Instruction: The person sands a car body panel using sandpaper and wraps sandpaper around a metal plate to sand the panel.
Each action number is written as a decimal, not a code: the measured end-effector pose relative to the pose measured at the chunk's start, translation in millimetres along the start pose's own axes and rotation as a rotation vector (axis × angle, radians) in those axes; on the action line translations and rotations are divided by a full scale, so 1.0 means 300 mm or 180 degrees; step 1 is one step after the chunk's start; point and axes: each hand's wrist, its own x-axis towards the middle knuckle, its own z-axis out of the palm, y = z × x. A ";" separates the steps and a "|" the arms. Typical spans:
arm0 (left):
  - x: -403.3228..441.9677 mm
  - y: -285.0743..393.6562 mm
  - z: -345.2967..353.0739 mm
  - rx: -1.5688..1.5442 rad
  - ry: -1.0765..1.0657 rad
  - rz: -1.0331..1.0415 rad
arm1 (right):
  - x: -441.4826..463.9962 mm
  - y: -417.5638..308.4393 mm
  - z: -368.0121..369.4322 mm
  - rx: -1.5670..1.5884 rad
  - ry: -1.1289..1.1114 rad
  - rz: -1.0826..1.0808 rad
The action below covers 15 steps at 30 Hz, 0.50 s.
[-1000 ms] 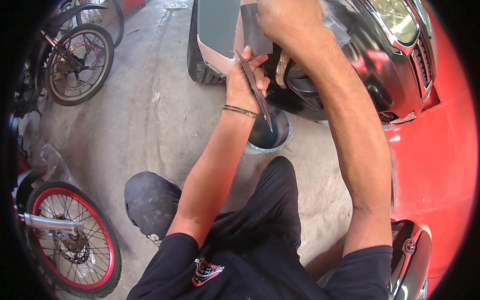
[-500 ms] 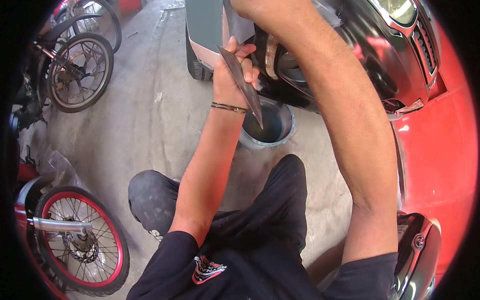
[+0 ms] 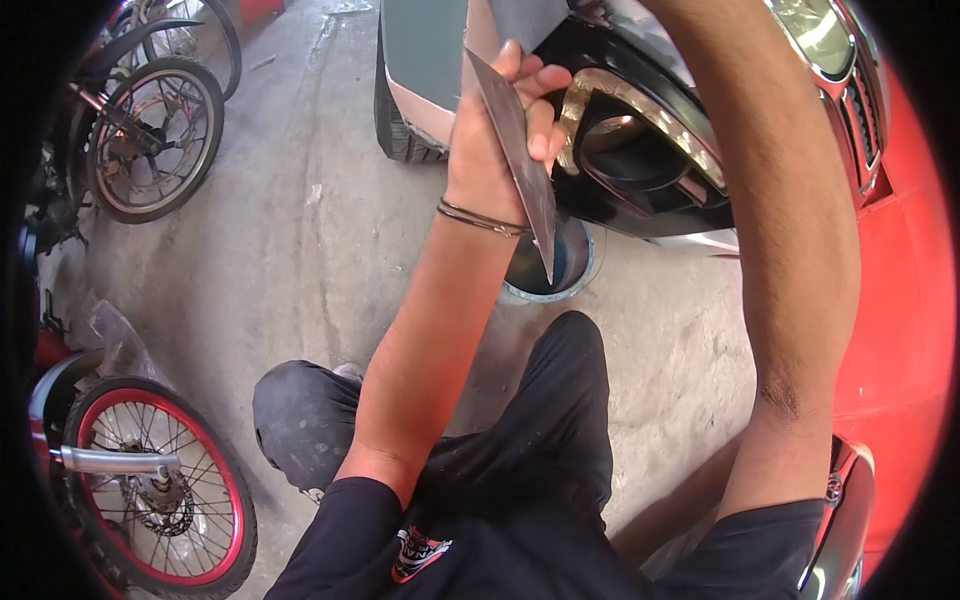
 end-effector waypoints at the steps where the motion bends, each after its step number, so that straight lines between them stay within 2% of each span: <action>1: -0.004 0.015 0.003 -0.0081 -0.0076 -0.0063 | 0.019 -0.018 -0.020 0.0009 -0.0251 0.0211; 2: -0.004 0.020 -0.006 -0.0069 -0.0064 -0.0071 | 0.031 -0.023 -0.028 0.0011 -0.0482 0.0424; 3: -0.001 0.022 -0.012 0.0035 -0.0083 -0.0117 | 0.031 -0.002 0.011 -0.0065 -0.0134 0.0089; 4: 0.001 0.022 -0.015 0.0134 -0.0114 -0.0164 | 0.026 0.022 0.024 -0.0073 -0.0117 0.0107; 6: -0.009 0.011 -0.016 0.0172 -0.0106 -0.0150 | 0.009 0.044 0.028 0.0573 -0.0202 0.0478; 9: -0.001 0.017 -0.027 0.0119 -0.0145 -0.0149 | -0.041 0.029 -0.007 0.0788 -0.0184 0.0426; 12: 0.011 0.020 -0.045 -0.0087 -0.0313 -0.0270 | -0.062 0.040 0.016 0.0779 -0.0016 0.0279; 15: 0.011 0.022 -0.038 0.0061 -0.0299 -0.0193 | -0.021 0.083 0.050 0.0775 -0.0122 0.0534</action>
